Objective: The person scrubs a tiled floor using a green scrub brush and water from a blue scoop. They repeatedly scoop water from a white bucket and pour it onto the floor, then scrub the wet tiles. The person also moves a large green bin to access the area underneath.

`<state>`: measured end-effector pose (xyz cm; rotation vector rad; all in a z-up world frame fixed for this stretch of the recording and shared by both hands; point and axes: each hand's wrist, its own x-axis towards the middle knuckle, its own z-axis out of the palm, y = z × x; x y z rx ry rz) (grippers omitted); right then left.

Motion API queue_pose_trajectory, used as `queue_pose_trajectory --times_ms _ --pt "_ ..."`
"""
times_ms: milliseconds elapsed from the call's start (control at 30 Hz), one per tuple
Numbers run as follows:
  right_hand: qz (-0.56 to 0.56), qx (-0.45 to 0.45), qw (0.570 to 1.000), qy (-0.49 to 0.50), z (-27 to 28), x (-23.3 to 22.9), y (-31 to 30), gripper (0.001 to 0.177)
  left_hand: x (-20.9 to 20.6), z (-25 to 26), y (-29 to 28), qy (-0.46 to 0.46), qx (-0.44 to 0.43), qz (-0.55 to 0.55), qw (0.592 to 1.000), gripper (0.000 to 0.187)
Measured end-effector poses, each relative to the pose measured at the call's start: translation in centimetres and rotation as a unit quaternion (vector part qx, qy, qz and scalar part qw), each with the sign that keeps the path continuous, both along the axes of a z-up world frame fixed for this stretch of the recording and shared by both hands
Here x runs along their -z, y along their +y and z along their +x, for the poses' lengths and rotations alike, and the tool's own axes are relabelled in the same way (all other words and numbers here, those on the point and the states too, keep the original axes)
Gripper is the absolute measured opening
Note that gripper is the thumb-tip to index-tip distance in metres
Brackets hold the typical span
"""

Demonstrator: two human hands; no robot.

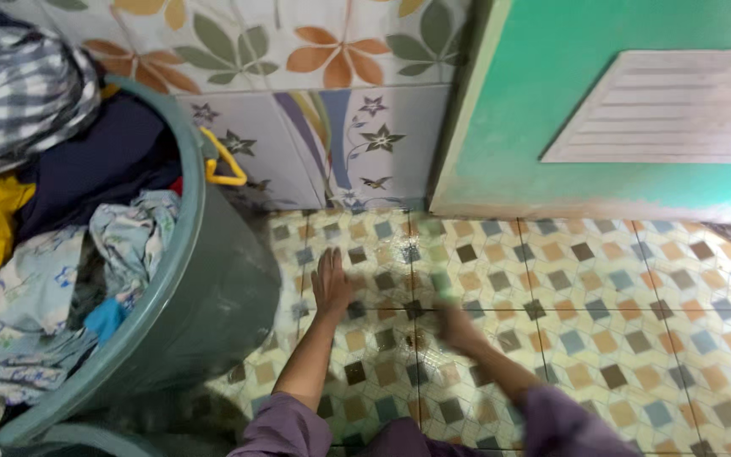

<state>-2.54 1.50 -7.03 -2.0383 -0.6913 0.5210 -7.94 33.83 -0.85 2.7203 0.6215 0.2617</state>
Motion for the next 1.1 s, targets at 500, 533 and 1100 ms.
queue_pose_trajectory --times_ms 500,533,1100 --pt "-0.294 0.011 0.956 -0.010 3.8 -3.6 -2.1 0.059 -4.2 -2.6 6.8 -0.228 0.062 -0.085 0.968 0.055" --pt "-0.320 -0.042 0.940 -0.110 3.4 -3.0 -1.6 0.060 -3.7 -2.5 7.6 -0.241 0.062 -0.096 0.964 0.056" --pt "-0.324 -0.286 0.684 -0.588 -6.7 1.7 0.1 0.054 -2.1 -5.7 9.6 -0.162 0.075 -0.143 0.973 0.043"
